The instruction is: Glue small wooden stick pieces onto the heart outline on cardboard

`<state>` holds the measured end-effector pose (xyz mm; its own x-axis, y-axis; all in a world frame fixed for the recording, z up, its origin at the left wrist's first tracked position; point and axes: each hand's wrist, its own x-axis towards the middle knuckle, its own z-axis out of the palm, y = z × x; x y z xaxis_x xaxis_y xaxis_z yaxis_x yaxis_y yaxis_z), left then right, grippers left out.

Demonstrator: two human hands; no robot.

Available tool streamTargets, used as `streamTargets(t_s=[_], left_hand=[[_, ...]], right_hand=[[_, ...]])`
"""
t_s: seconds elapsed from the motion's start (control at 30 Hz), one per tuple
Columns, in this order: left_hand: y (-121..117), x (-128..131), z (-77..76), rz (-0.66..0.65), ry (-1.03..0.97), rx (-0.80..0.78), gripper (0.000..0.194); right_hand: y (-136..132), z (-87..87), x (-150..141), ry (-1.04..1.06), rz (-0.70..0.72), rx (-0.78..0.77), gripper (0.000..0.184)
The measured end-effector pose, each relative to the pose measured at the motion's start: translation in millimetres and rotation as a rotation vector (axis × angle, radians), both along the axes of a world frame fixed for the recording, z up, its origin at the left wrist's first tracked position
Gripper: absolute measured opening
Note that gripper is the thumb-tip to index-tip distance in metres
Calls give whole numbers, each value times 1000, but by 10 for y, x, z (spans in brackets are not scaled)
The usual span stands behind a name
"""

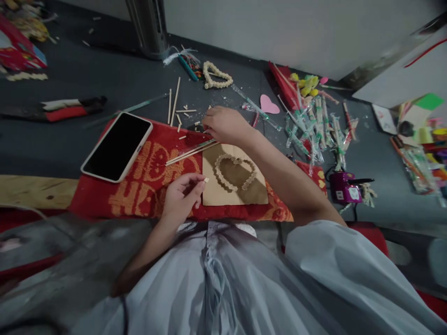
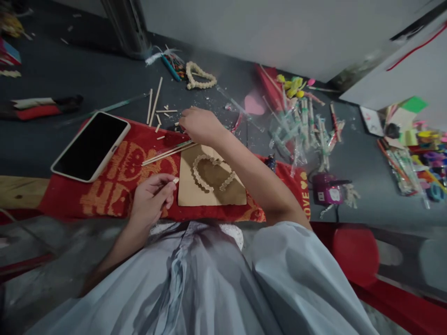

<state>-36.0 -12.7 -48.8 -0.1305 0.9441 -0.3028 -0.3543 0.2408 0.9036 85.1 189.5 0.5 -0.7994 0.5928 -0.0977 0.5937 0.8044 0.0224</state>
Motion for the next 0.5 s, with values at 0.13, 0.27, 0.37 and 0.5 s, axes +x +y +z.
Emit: streamTargets(t_s=[0.13,0.27,0.37,0.5], left_hand=[[-5,-13,-4,-23,-9,3,23],[-19,-25,-18,-30,-3,13,22],[-26,-28,-31,-29,10,7,22],[-31,-23,-37,-8,-4,11,20]], right_hand=[[93,-67,-50,-34,42,-23,27],[134,-109,-54,-22,91,-6,24],[156,-116,-58,-27,140,1,25],[155,-76,-54,-46,176,16,29]])
